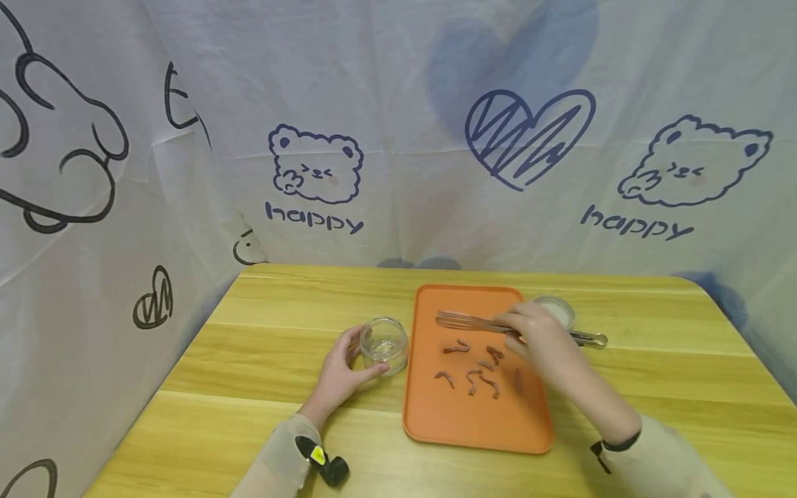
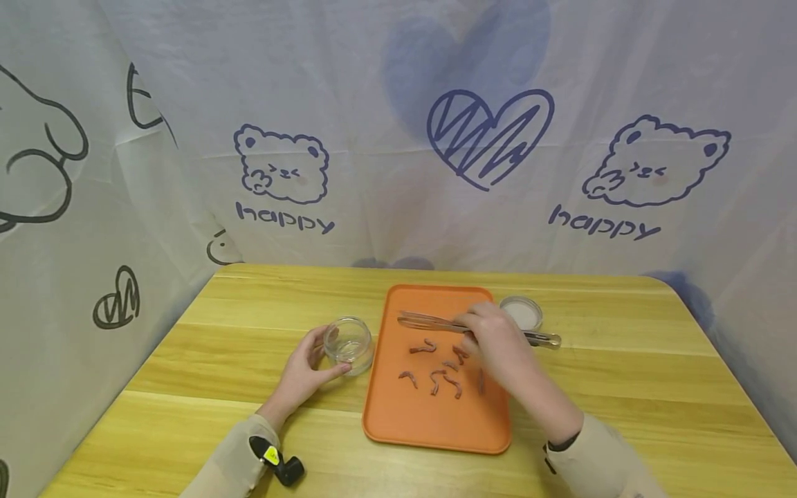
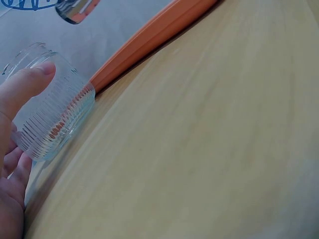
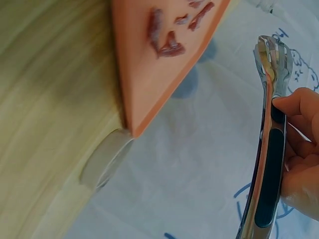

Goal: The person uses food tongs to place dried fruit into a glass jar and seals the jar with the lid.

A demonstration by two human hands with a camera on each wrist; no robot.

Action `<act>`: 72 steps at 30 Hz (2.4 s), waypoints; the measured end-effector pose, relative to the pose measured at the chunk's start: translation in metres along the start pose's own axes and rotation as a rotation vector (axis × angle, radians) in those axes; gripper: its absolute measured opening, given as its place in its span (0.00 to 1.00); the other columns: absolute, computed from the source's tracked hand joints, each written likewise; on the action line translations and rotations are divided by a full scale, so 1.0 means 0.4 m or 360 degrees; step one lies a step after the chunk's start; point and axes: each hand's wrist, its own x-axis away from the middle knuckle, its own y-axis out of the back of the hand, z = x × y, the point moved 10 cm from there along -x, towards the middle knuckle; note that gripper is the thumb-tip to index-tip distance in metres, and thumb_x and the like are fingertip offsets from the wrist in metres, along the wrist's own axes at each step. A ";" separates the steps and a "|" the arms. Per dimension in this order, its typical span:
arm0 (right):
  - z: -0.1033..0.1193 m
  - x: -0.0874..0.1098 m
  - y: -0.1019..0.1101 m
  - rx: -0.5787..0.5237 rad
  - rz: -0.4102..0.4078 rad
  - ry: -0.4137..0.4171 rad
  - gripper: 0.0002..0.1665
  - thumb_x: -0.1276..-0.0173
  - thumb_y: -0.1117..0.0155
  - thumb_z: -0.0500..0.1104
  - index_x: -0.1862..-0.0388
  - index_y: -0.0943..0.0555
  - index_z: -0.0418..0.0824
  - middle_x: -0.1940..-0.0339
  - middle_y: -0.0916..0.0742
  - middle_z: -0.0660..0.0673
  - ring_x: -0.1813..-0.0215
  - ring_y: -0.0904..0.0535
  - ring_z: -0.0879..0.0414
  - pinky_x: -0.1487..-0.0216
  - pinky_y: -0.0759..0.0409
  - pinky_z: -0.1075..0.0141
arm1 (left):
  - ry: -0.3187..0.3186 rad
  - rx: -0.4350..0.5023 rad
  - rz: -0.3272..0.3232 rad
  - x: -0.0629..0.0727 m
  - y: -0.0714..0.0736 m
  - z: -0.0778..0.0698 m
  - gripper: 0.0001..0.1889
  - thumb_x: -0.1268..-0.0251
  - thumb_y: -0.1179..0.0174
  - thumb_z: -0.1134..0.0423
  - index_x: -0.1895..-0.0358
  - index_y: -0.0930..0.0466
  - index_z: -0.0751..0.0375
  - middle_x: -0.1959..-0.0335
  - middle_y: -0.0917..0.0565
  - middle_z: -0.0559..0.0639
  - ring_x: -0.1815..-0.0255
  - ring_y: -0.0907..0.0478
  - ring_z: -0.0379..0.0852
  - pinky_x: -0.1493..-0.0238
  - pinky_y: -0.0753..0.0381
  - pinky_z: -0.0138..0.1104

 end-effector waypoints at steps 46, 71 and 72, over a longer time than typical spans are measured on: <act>-0.198 0.207 0.003 0.0000 0.0116 -0.0210 0.14 0.48 0.27 0.31 0.61 0.15 0.35 0.68 0.17 0.48 0.65 0.23 0.52 0.69 0.19 0.59 | 0.0047 -0.0011 0.0015 -0.001 -0.002 0.005 0.40 0.55 0.24 0.63 0.36 0.34 0.60 0.37 0.28 0.56 0.36 0.31 0.50 0.31 0.37 0.35; -0.196 0.216 -0.011 0.0006 0.0067 -0.0193 0.14 0.48 0.27 0.30 0.61 0.15 0.36 0.67 0.17 0.50 0.64 0.22 0.54 0.69 0.19 0.60 | 0.0029 0.0038 0.0034 0.003 -0.006 -0.018 0.40 0.54 0.25 0.67 0.35 0.35 0.65 0.36 0.30 0.62 0.35 0.33 0.55 0.30 0.38 0.39; -0.196 0.216 -0.011 0.0004 0.0070 -0.0196 0.13 0.48 0.27 0.30 0.61 0.15 0.36 0.67 0.17 0.50 0.64 0.22 0.54 0.69 0.20 0.60 | 0.0030 0.0036 0.0034 0.003 -0.006 -0.018 0.40 0.54 0.25 0.67 0.36 0.35 0.65 0.36 0.30 0.62 0.35 0.33 0.54 0.30 0.38 0.39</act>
